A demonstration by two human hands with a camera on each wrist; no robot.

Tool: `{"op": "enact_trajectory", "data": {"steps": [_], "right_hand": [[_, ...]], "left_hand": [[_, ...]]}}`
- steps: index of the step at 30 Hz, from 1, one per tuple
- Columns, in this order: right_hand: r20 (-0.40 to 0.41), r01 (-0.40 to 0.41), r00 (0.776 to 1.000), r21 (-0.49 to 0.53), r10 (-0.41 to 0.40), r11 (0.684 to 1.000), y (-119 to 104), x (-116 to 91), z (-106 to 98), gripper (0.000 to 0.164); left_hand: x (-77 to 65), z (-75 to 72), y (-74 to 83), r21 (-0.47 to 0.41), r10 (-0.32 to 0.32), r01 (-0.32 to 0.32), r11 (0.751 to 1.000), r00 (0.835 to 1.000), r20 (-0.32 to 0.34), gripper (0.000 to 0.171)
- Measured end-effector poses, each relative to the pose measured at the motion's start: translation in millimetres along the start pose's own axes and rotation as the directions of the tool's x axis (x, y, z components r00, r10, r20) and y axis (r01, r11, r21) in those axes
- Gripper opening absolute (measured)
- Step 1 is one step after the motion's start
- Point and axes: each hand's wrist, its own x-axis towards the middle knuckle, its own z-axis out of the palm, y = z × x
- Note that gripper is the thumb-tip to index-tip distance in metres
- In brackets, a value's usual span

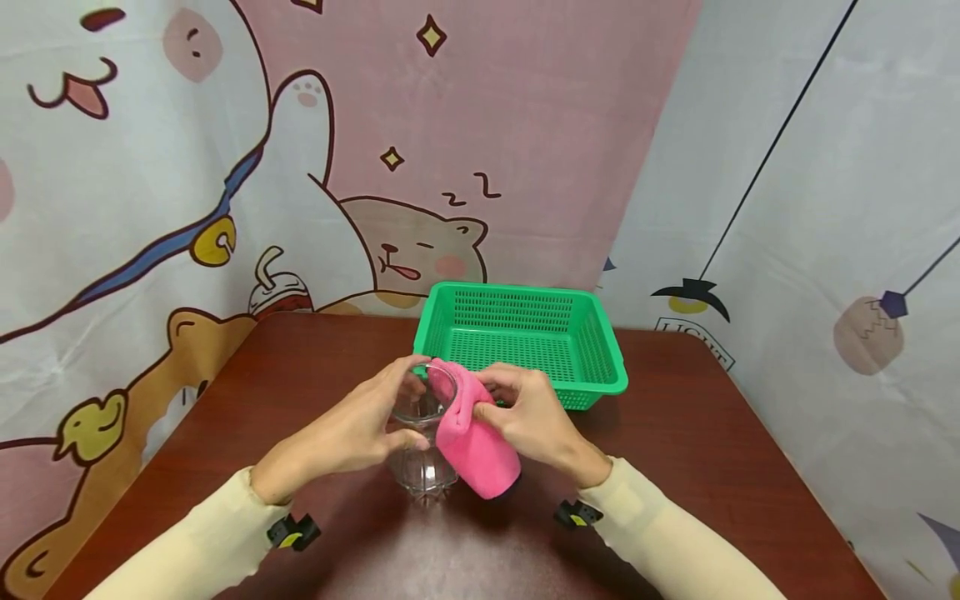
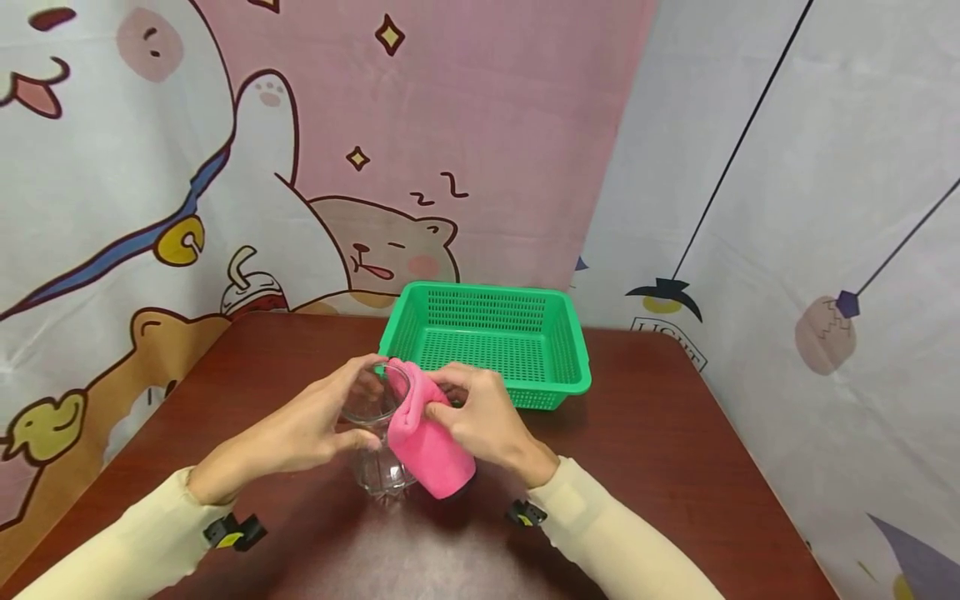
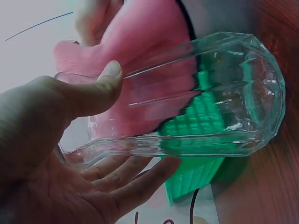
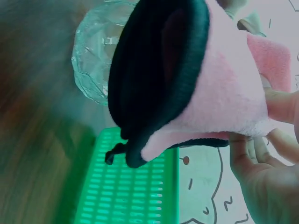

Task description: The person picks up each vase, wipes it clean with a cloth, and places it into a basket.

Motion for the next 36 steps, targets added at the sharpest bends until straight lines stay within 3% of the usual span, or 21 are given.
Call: {"op": "enact_trajectory", "data": {"steps": [11,24,36], "right_hand": [[0.008,-0.02,1.0,0.038,0.019,0.999,-3.8,2.3,-3.8,0.034],[-0.011,0.002,1.0,-0.009,-0.002,1.0,2.6,0.7,6.9,0.029],[0.079,0.031,0.997,-0.215,-0.015,0.976,7.0,0.4,12.4,0.026]], "left_hand": [[1.2,1.4,-0.7,0.009,-0.006,0.006,1.0,1.0,0.001,0.102],[1.0,0.0,2.3,0.034,-0.011,0.011,0.999,1.0,-0.001,0.102],[1.7,1.2,0.9,0.046,-0.002,0.002,0.999,1.0,-0.006,0.099]]}}
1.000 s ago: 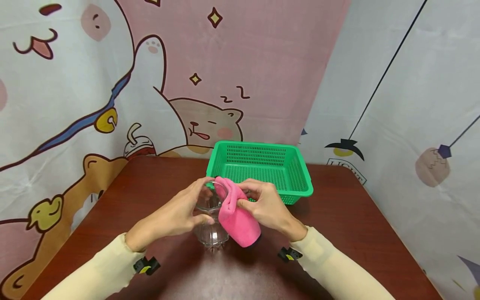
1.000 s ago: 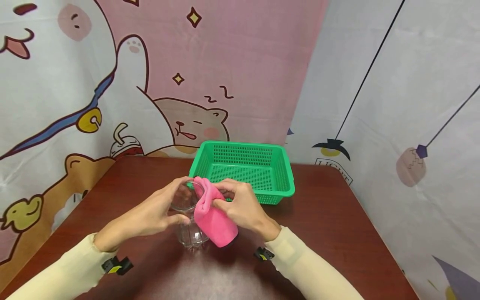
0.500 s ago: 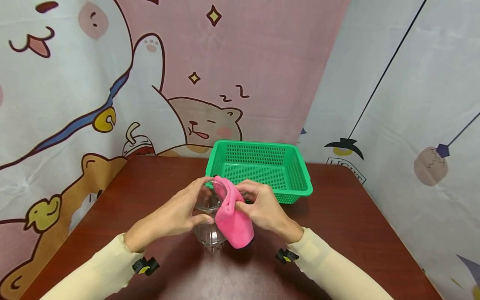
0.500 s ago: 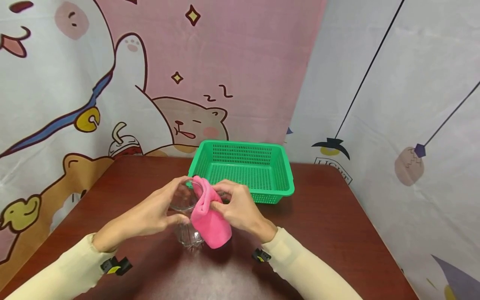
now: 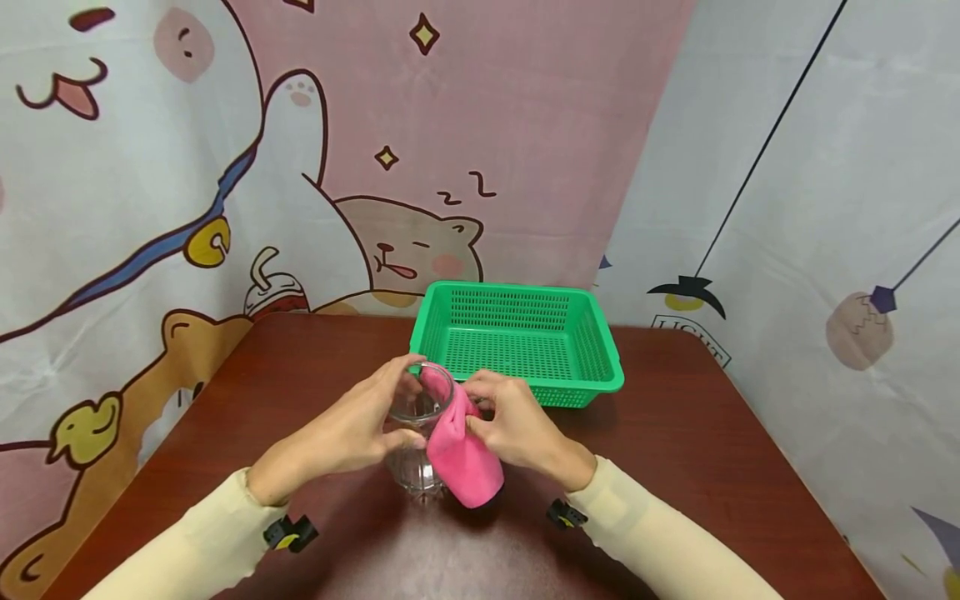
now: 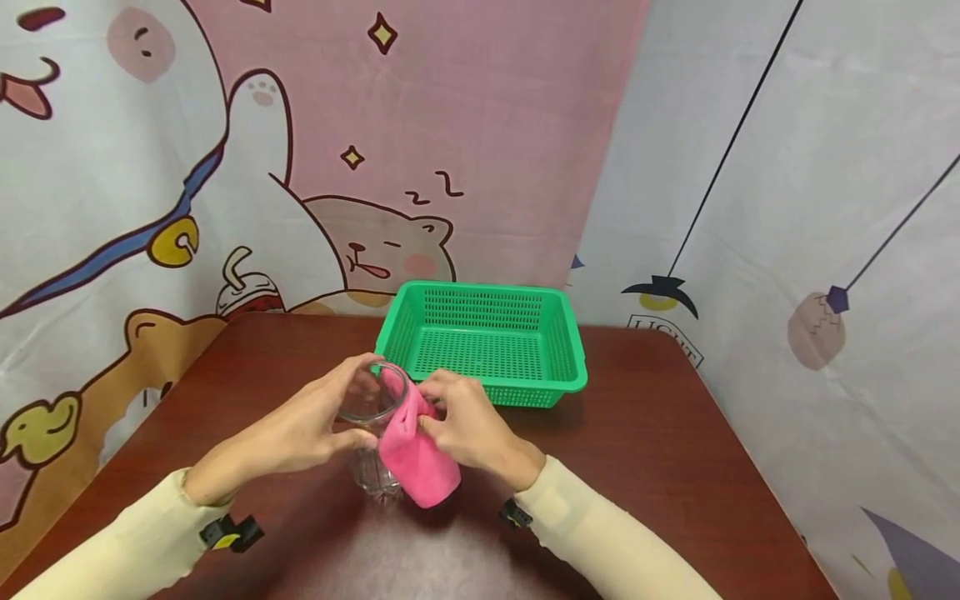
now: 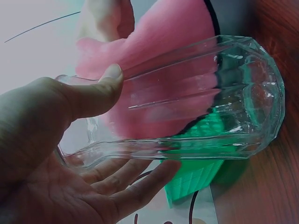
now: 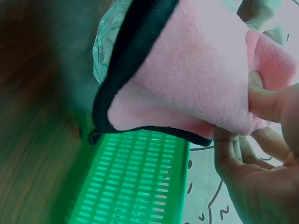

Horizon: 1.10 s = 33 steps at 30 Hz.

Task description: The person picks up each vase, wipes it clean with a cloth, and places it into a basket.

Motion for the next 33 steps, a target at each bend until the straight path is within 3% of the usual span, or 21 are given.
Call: {"op": "enact_trajectory", "data": {"steps": [9,15,33], "right_hand": [[0.088,0.077,0.994,-0.166,-0.063,0.983,4.4,-0.1,-0.1,0.024],[0.148,0.083,0.988,-0.225,-0.05,0.971,8.7,1.0,0.7,0.022],[0.307,0.056,0.951,-0.248,0.024,0.967,25.7,-5.5,7.1,0.022]], "left_hand": [[-0.3,0.8,-1.6,-0.005,0.007,-0.007,1.0,1.0,-0.003,0.099],[-1.0,0.6,-2.0,0.002,0.011,-0.011,1.0,1.0,-0.006,0.102],[-1.4,1.2,-1.6,0.006,-0.009,0.009,1.0,1.0,-0.007,0.104]]}}
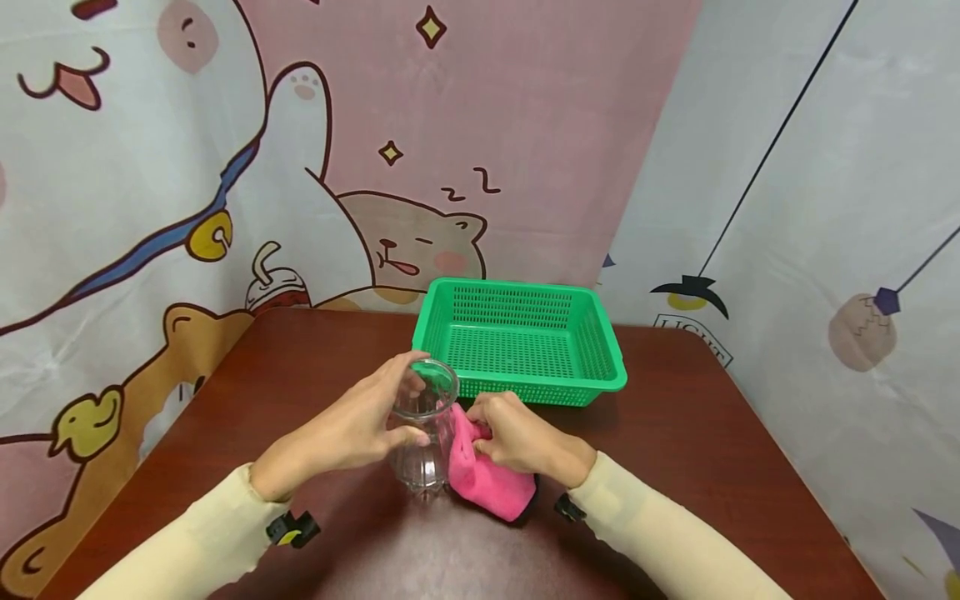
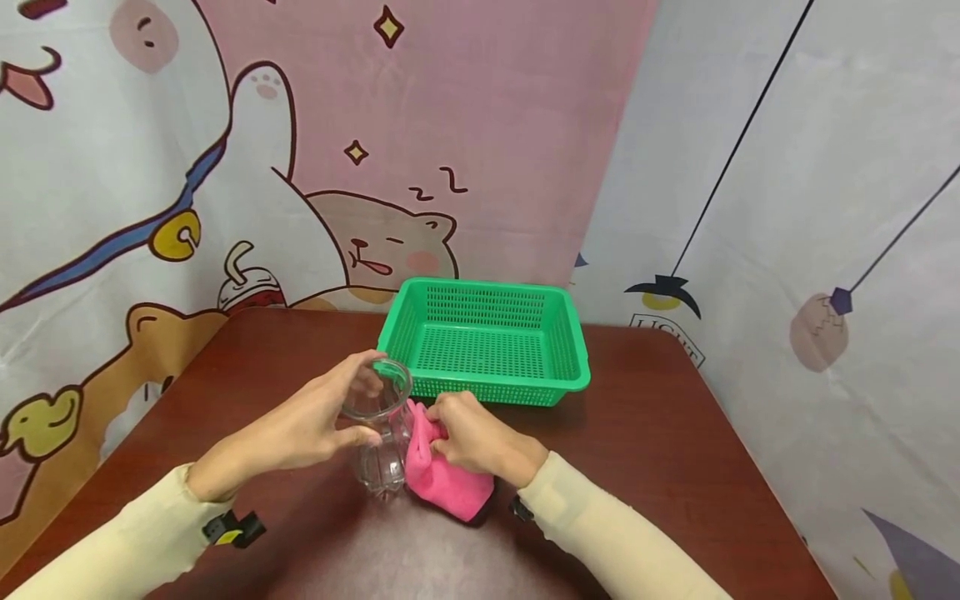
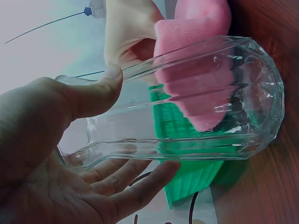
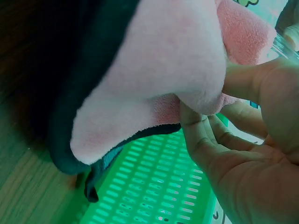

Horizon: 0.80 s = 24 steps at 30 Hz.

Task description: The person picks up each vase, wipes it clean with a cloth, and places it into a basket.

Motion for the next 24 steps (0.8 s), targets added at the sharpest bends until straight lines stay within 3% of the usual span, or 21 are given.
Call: {"op": "enact_trajectory", "data": {"steps": [11,24], "right_hand": [[0.08,0.021,0.997,-0.065,-0.016,0.998,6.5,1.4,10.0,0.026],[0.06,-0.006,0.998,-0.047,0.008,0.999,9.3,0.5,11.9,0.02]], "left_hand": [[0.7,-1.0,0.2,-0.008,-0.008,0.008,1.0,1.0,0.01,0.105],[0.9,-1.7,0.7,-0.006,-0.007,0.007,1.0,1.0,0.011,0.104]]}}
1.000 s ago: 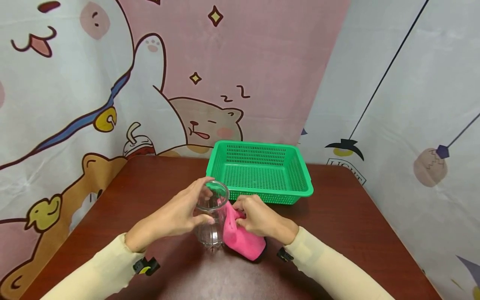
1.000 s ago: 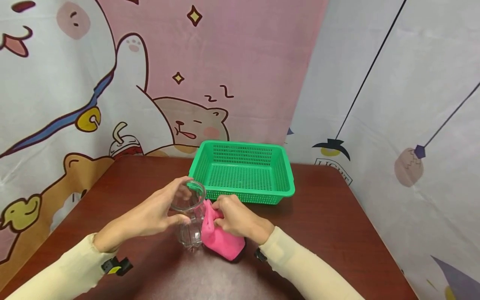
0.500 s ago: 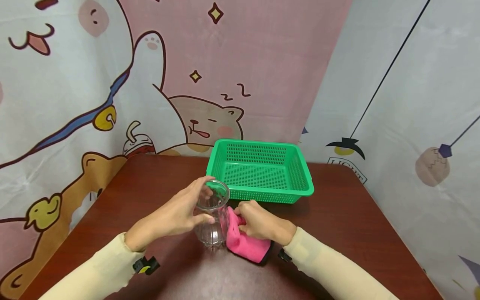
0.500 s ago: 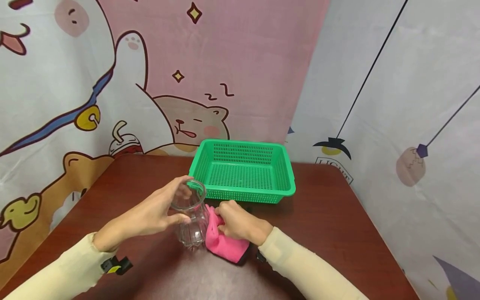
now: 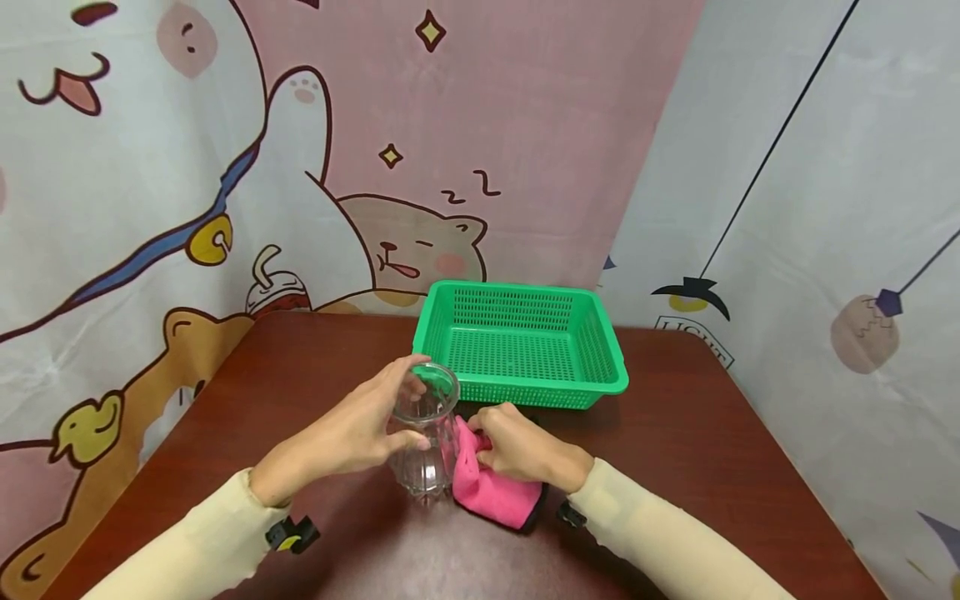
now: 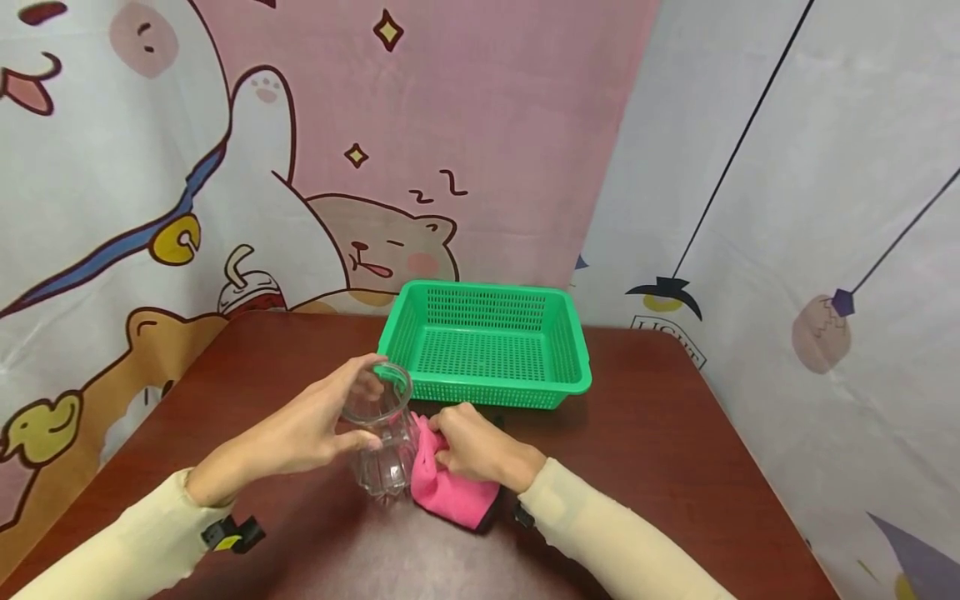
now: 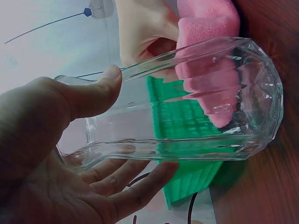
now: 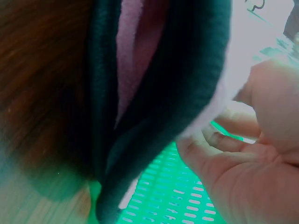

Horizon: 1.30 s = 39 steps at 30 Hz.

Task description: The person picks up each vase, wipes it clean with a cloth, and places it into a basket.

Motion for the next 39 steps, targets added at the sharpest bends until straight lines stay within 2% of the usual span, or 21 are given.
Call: {"op": "enact_trajectory", "data": {"steps": [10,20,29,39], "right_hand": [[-0.089,-0.018,0.996,0.053,0.022,0.998,-3.7,-3.5,-6.6,0.023],[-0.232,0.019,0.973,0.062,-0.004,0.998,-14.8,-4.2,-17.8,0.034],[-0.288,0.038,0.958,0.106,-0.006,0.994,-16.8,-4.2,-20.3,0.031],[-0.333,0.068,0.943,0.168,-0.008,0.983,-21.6,-3.9,-23.5,0.028]], "left_hand": [[1.5,0.5,-0.6,-0.008,0.023,-0.023,1.0,1.0,-0.01,0.101],[2.0,0.0,-0.7,0.008,0.019,-0.019,1.0,1.0,-0.002,0.102],[0.6,0.4,0.4,-0.001,-0.001,0.001,1.0,1.0,0.007,0.106],[1.1,2.3,-1.2,0.018,0.033,-0.032,0.999,0.999,-0.016,0.099]]}}
